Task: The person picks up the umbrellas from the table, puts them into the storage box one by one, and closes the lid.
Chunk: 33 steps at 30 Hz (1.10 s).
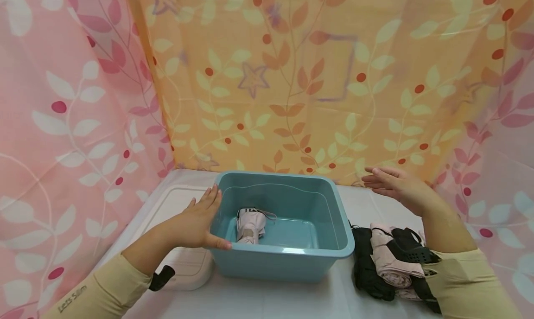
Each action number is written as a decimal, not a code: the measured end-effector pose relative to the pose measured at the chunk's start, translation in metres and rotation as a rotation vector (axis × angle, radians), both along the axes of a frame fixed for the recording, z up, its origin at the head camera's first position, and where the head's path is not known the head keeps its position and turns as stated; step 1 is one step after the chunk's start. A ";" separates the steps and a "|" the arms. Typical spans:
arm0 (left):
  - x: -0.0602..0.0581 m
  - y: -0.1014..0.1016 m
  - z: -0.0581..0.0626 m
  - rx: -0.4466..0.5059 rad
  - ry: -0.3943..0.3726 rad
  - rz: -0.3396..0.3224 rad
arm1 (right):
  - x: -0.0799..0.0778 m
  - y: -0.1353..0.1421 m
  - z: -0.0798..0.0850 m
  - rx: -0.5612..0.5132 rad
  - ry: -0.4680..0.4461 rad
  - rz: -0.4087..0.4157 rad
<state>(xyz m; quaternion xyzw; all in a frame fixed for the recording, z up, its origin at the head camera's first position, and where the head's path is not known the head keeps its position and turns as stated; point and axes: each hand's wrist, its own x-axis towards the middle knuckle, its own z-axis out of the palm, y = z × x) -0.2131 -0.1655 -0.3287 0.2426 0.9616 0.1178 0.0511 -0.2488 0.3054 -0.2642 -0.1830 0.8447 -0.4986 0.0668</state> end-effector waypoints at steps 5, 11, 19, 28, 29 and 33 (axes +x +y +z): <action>-0.001 0.000 -0.001 -0.010 0.003 0.002 | 0.009 0.040 -0.019 -0.014 -0.023 -0.032; -0.002 0.000 -0.002 -0.018 -0.006 0.017 | 0.021 0.085 -0.043 0.010 -0.078 -0.089; -0.002 -0.001 -0.003 -0.002 -0.005 0.013 | 0.032 0.135 -0.069 -0.043 -0.150 -0.123; -0.002 -0.002 -0.003 0.004 -0.007 0.016 | 0.042 0.168 -0.098 0.214 -0.233 -0.283; -0.002 -0.001 -0.003 0.005 -0.007 0.015 | 0.043 0.171 -0.102 0.221 -0.238 -0.283; -0.003 0.000 -0.002 0.001 -0.009 0.016 | 0.046 0.181 -0.112 0.236 -0.277 -0.297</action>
